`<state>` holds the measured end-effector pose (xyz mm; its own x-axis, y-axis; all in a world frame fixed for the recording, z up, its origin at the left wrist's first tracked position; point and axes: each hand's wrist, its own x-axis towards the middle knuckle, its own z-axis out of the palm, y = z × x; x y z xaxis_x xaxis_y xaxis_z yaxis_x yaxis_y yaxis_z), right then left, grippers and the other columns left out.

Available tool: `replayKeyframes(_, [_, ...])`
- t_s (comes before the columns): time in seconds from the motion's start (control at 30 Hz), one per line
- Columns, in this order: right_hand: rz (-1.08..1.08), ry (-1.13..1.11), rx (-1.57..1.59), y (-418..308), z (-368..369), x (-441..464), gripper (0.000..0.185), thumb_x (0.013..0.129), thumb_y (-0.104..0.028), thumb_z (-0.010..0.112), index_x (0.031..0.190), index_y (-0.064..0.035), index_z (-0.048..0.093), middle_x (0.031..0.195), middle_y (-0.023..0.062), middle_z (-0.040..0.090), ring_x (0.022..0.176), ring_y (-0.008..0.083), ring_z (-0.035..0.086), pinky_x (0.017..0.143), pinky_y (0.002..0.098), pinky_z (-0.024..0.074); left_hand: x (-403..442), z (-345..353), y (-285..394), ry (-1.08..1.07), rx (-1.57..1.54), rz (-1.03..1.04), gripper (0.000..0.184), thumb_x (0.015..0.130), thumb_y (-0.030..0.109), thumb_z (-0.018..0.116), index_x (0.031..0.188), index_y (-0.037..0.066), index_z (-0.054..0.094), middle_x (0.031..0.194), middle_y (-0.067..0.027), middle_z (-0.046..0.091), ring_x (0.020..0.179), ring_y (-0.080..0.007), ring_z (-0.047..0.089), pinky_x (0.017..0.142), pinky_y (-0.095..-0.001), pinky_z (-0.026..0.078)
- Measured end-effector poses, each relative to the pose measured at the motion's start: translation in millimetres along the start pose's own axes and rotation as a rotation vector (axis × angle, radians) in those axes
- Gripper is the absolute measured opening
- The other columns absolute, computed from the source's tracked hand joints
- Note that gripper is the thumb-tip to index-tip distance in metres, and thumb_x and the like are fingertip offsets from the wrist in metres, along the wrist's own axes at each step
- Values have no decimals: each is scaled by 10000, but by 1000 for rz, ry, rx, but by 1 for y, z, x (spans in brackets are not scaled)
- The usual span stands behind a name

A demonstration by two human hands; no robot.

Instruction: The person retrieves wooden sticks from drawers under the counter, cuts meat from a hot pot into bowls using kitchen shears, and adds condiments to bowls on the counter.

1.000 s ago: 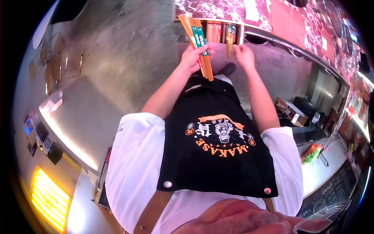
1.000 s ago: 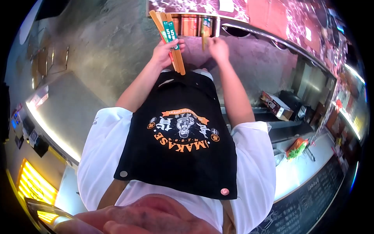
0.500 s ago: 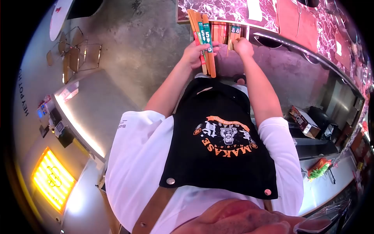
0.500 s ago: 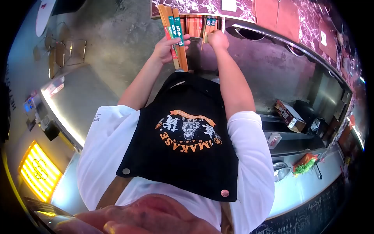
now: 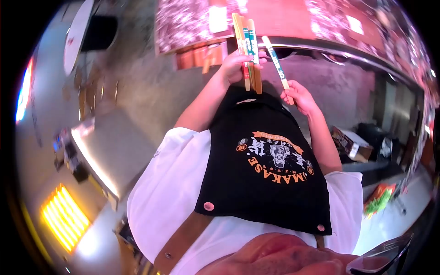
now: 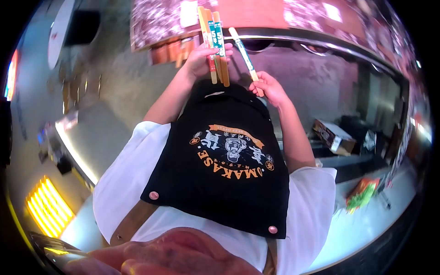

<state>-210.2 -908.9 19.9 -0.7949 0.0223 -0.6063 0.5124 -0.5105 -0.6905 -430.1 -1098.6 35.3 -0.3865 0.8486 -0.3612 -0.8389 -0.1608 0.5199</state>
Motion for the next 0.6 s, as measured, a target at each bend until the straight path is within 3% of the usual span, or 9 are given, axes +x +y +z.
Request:
replayKeyframes(0.07, [-141, 132, 75, -14, -42, -40, 102, 935, -124, 572, 1017, -68, 548, 809, 20, 609, 616, 70, 521, 546, 192, 408, 50, 67, -25, -29, 97, -86, 469, 897, 2, 565, 1341, 16, 412, 1272, -238, 563, 1105, -353, 614, 908, -482, 546])
replayKeyframes(0.13, [-279, 252, 147, -31, -77, -68, 83, 947, -117, 557, 1011, -68, 534, 829, 20, 606, 594, 69, 509, 526, 198, 408, 113, 111, -62, -215, 28, -189, 471, 895, -6, 567, 1340, 27, 416, 1259, -232, 574, 1113, -352, 611, 933, -488, 531])
replayKeyframes(0.2, [-372, 556, 133, -51, -102, -81, 136, 922, -172, 627, 975, -90, 531, 749, 0, 581, 547, 54, 487, 467, 188, 363, 166, 162, -97, -305, 40, -312, 451, 895, -16, 559, 1327, 20, 433, 1257, -216, 579, 1135, -343, 599, 951, -479, 520])
replayKeyframes(0.3, [-450, 757, 185, -61, -155, -88, 200, 889, -202, 685, 948, -101, 523, 723, -18, 555, 504, 46, 449, 427, 193, 327, 225, 241, -152, -388, 148, -366, 408, 920, -19, 517, 1322, -36, 446, 1269, -216, 566, 1139, -328, 596, 957, -465, 516])
replayKeyframes(0.4, [-558, 797, 378, -58, -224, -98, 249, 853, -218, 733, 937, -114, 523, 703, -39, 535, 502, 46, 439, 429, 187, 321, 286, 286, -214, -373, 140, -441, 396, 921, -27, 521, 1312, -33, 457, 1243, -198, 583, 1118, -320, 606, 928, -457, 528])
replayKeyframes(0.53, [-504, 845, 489, -85, -314, -121, 159, 858, -168, 715, 933, -137, 579, 688, -56, 525, 487, 38, 402, 442, 186, 308, 374, 333, -284, -385, 245, -519, 375, 925, 11, 546, 1291, -24, 472, 1166, -174, 617, 1072, -316, 623, 893, -465, 535])
replayKeyframes(0.6, [-526, 862, 540, -96, -365, -128, 142, 862, -157, 706, 944, -137, 592, 685, -59, 524, 485, 38, 395, 447, 187, 308, 414, 364, -298, -449, 178, -652, 357, 917, 9, 541, 1270, 28, 496, 1154, -157, 617, 1042, -315, 633, 895, -471, 533])
